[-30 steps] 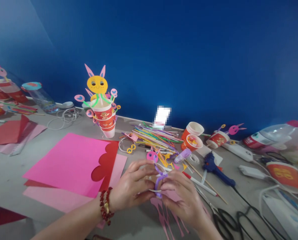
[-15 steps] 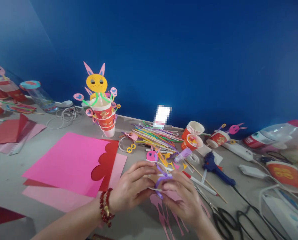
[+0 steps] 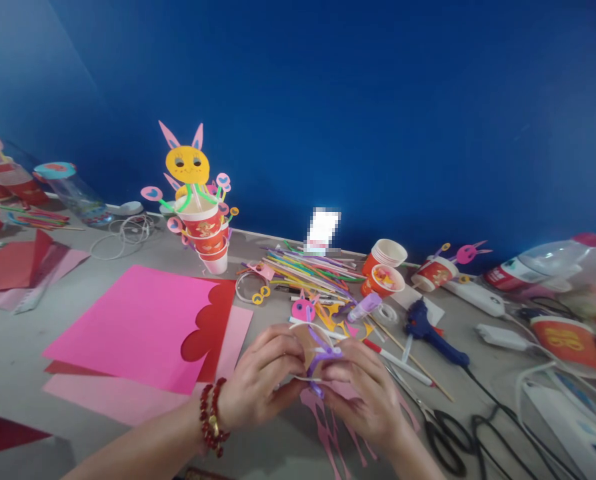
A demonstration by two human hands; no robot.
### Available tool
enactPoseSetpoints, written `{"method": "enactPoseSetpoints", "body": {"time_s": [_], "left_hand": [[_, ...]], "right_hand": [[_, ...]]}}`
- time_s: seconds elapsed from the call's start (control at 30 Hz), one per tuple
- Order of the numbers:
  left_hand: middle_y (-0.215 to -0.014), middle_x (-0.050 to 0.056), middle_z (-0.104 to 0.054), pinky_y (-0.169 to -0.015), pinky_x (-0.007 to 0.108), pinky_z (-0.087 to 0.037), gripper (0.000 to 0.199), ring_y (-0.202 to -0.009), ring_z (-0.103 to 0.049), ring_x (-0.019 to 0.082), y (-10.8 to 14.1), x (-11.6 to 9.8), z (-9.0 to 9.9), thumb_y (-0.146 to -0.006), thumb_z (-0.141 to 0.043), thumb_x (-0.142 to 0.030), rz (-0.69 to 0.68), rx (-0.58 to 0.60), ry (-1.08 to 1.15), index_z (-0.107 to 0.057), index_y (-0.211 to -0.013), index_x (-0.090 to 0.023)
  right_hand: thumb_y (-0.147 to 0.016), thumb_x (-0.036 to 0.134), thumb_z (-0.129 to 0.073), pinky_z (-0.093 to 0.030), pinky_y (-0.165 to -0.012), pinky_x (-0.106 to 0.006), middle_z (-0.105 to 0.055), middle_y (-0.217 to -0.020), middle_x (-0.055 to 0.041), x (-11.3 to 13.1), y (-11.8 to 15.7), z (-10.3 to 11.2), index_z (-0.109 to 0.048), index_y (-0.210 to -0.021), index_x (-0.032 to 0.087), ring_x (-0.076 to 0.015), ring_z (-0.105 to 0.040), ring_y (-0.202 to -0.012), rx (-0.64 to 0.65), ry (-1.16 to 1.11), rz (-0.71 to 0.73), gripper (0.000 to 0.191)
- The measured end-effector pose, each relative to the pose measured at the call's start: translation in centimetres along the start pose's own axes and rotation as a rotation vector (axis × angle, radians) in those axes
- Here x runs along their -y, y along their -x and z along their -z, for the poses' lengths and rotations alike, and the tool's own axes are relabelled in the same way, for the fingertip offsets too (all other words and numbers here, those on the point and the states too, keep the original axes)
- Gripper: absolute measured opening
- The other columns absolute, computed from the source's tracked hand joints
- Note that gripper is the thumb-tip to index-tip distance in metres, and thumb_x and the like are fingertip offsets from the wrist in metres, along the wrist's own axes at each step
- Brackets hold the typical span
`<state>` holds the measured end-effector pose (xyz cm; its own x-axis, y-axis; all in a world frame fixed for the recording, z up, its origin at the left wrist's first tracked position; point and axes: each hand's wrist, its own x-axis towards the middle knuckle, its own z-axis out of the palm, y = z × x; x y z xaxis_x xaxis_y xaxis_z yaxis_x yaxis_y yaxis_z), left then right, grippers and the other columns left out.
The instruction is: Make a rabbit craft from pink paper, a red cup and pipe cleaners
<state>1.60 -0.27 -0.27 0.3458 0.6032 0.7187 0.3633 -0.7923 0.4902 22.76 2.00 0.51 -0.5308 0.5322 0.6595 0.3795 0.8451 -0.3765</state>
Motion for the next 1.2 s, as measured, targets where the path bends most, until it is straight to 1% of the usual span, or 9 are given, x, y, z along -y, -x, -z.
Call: {"method": "enactPoseSetpoints", "body": {"time_s": [0.13, 0.3, 0.47, 0.53, 0.63, 0.87, 1.07, 1.2], "left_hand": [[-0.093, 0.007, -0.065, -0.096, 0.039, -0.048, 0.008, -0.098, -0.057, 0.02, 0.0, -0.04, -0.09, -0.087, -0.059, -0.013, -0.004, -0.018, 0.006, -0.06, -0.094, -0.016], [-0.093, 0.007, -0.065, -0.094, 0.039, -0.048, 0.009, -0.096, -0.057, 0.02, 0.19, 0.11, -0.07, -0.088, -0.057, -0.012, 0.003, 0.019, 0.022, -0.059, -0.095, -0.016], [-0.094, 0.007, -0.066, -0.097, 0.041, -0.046, 0.008, -0.098, -0.058, 0.021, 0.32, 0.27, -0.01, -0.091, -0.055, -0.016, -0.01, 0.032, 0.01, -0.059, -0.097, -0.017], [-0.094, 0.008, -0.066, -0.097, 0.042, -0.046, 0.008, -0.098, -0.058, 0.021, 0.33, 0.31, -0.03, -0.091, -0.054, -0.016, -0.019, 0.027, 0.001, -0.059, -0.098, -0.018], [-0.093, 0.008, -0.066, -0.097, 0.042, -0.047, 0.008, -0.098, -0.058, 0.021, 0.3, 0.34, -0.04, -0.091, -0.054, -0.014, -0.029, 0.019, 0.009, -0.059, -0.097, -0.017], [-0.094, 0.008, -0.065, -0.096, 0.041, -0.047, 0.009, -0.098, -0.057, 0.021, 0.37, 0.44, -0.04, -0.09, -0.055, -0.013, -0.026, 0.032, 0.015, -0.059, -0.097, -0.017], [-0.095, 0.008, -0.065, -0.098, 0.042, -0.047, 0.011, -0.098, -0.057, 0.021, 0.45, 0.53, -0.13, -0.087, -0.057, -0.011, -0.038, 0.024, 0.009, -0.059, -0.097, -0.016], [-0.094, 0.007, -0.066, -0.099, 0.043, -0.046, 0.014, -0.098, -0.058, 0.021, 0.39, 0.52, -0.14, -0.085, -0.058, -0.009, -0.042, 0.024, 0.007, -0.059, -0.097, -0.016]], "right_hand": [[-0.09, 0.026, -0.059, -0.054, -0.068, -0.035, -0.07, -0.081, -0.0047, 0.13, -0.09, 0.0, -0.06, -0.089, 0.025, -0.0224, -0.066, -0.076, -0.007, -0.009, 0.008, 0.002], [-0.088, 0.023, -0.061, -0.054, -0.067, -0.035, -0.07, -0.078, -0.0036, 0.21, -0.09, -0.02, -0.06, -0.088, 0.025, -0.022, -0.065, -0.073, -0.007, -0.015, 0.017, 0.002], [-0.088, 0.021, -0.061, -0.054, -0.071, -0.035, -0.071, -0.084, -0.0053, 0.02, -0.01, 0.03, -0.06, -0.091, 0.023, -0.022, -0.065, -0.077, 0.009, 0.002, 0.032, 0.005], [-0.089, 0.021, -0.061, -0.053, -0.069, -0.034, -0.071, -0.083, -0.0052, 0.04, -0.12, 0.03, -0.061, -0.091, 0.023, -0.0213, -0.065, -0.077, -0.009, 0.0, 0.04, 0.003], [-0.09, 0.022, -0.06, -0.053, -0.067, -0.033, -0.07, -0.08, -0.0049, 0.24, -0.36, -0.01, -0.062, -0.087, 0.022, -0.0206, -0.065, -0.075, -0.046, -0.021, 0.041, 0.004], [-0.091, 0.021, -0.058, -0.052, -0.062, -0.032, -0.069, -0.077, -0.0047, 0.55, -0.68, -0.08, -0.062, -0.082, 0.021, -0.0199, -0.064, -0.07, -0.068, -0.003, 0.06, 0.009], [-0.088, 0.017, -0.06, -0.05, -0.063, -0.033, -0.068, -0.078, -0.0055, 0.57, -0.64, -0.01, -0.062, -0.085, 0.021, -0.0206, -0.062, -0.071, -0.051, -0.009, 0.069, 0.005], [-0.086, 0.015, -0.061, -0.05, -0.064, -0.033, -0.069, -0.079, -0.0057, 0.62, -0.56, -0.04, -0.061, -0.085, 0.021, -0.0207, -0.062, -0.071, -0.049, -0.016, 0.061, 0.006]]}}
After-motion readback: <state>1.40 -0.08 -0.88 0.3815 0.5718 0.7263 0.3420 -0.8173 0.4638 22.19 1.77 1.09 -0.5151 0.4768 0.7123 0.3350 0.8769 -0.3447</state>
